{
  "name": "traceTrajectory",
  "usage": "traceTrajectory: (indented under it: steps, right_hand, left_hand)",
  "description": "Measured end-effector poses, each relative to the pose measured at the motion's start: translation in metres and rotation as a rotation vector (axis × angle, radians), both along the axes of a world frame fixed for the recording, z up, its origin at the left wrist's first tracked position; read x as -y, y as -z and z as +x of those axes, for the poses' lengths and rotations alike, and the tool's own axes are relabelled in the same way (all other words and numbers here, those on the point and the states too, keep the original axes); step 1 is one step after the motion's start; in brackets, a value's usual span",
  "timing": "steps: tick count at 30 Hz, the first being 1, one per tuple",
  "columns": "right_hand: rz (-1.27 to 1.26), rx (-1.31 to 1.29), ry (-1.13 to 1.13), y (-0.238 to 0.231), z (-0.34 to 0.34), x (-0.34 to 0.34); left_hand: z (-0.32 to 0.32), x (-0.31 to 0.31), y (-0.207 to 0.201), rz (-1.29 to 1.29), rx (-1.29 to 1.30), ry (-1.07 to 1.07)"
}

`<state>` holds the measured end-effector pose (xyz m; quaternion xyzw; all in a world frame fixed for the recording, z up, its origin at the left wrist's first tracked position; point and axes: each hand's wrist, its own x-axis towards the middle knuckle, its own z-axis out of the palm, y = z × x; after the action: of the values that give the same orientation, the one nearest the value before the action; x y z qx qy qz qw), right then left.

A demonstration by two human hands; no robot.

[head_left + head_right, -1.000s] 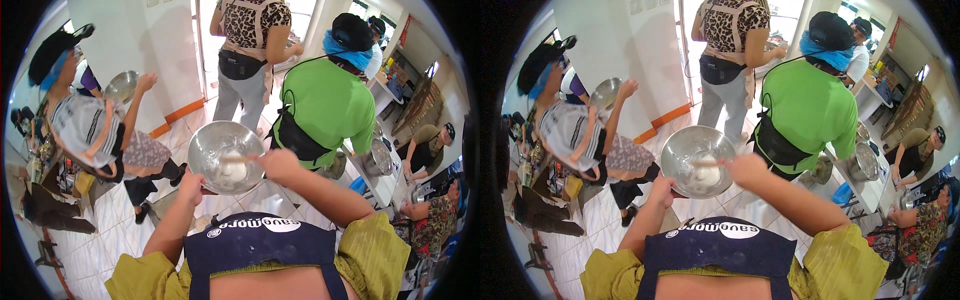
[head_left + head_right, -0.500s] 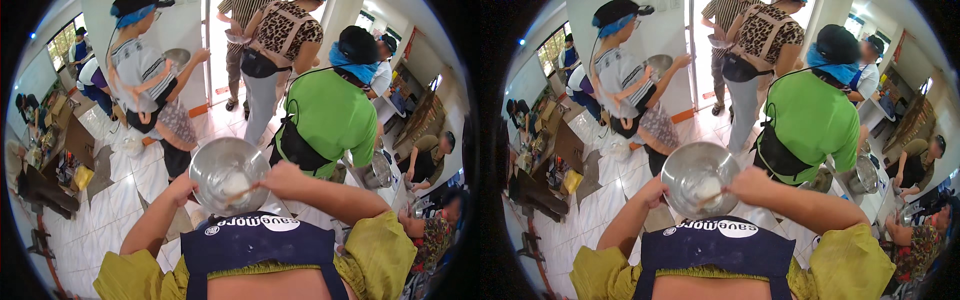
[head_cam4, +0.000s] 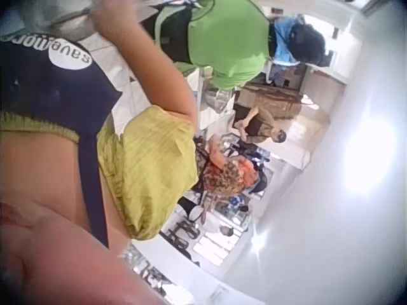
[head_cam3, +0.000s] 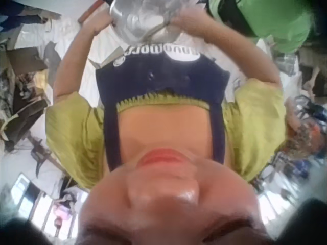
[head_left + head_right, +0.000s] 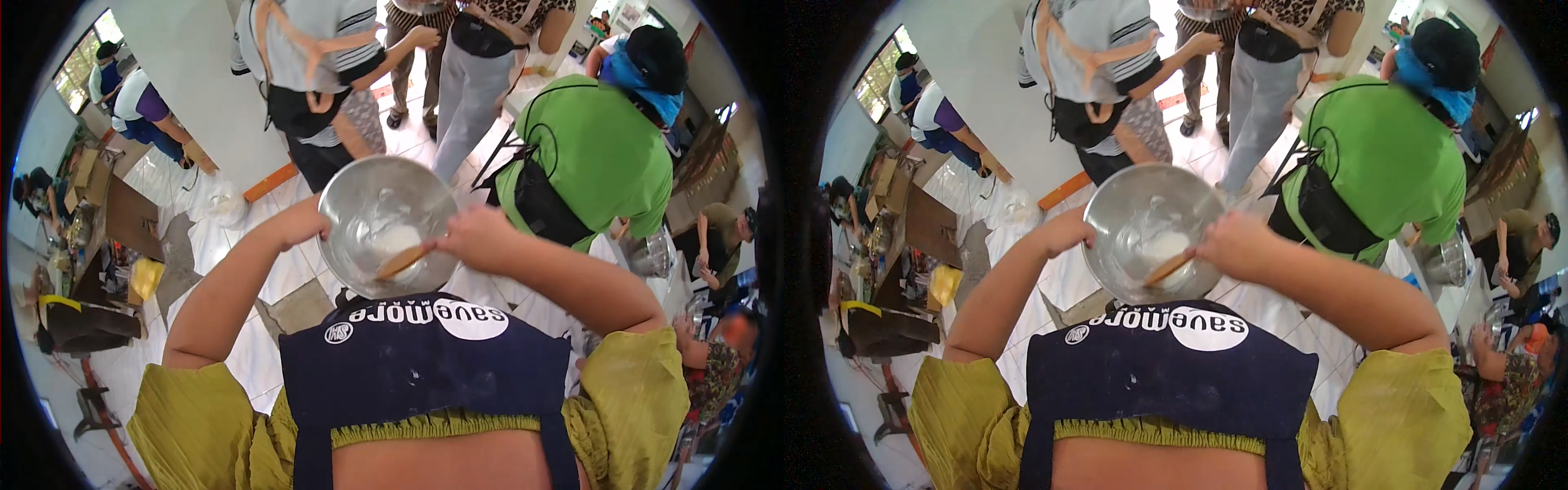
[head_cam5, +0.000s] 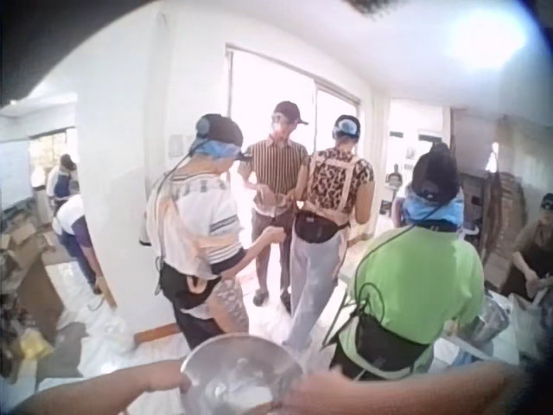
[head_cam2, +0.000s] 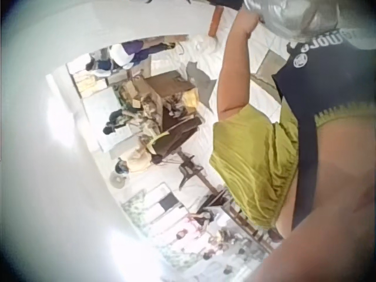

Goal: The person adds powder from a plastic bag into a metal bowl using a green measuring cup, stirs the mixture with a wooden spoon, and then kneads a purple ball of dough in another bowl by hand.

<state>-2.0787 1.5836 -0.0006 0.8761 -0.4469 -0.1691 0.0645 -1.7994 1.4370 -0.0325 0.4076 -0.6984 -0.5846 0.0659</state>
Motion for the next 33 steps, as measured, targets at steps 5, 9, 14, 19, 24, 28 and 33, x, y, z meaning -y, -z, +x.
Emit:
traceTrajectory:
  steps: [5, 9, 14, 19, 24, 28, 33]
  right_hand:
    - [-0.286, 0.054, 0.062, -0.013, 0.022, 0.066]
    - [0.013, 0.052, 0.351, -0.001, 0.035, 0.071]
    - [0.177, 0.012, 0.383, -0.005, 0.046, 0.042]
    - [0.132, 0.043, 0.542, -0.019, 0.081, 0.074]
    - [0.198, 0.062, 0.446, -0.012, 0.076, 0.054]
    - [0.055, 0.14, 0.643, -0.035, 0.061, 0.067]
    - [0.271, 0.103, 0.642, 0.032, 0.058, 0.032]
  left_hand:
    - [0.007, 0.038, -0.027, -0.074, 0.153, 0.104]
    - [0.02, 0.059, -0.018, -0.082, 0.177, 0.123]
    - [0.041, 0.078, -0.009, -0.002, 0.057, 0.094]
    - [0.031, 0.083, -0.022, -0.193, 0.118, 0.172]
    - [0.032, 0.091, -0.014, -0.084, 0.001, 0.195]
    - [0.024, 0.092, -0.01, -0.047, -0.046, 0.179]
    - [-0.003, 0.092, 0.004, -0.066, 0.023, 0.288]
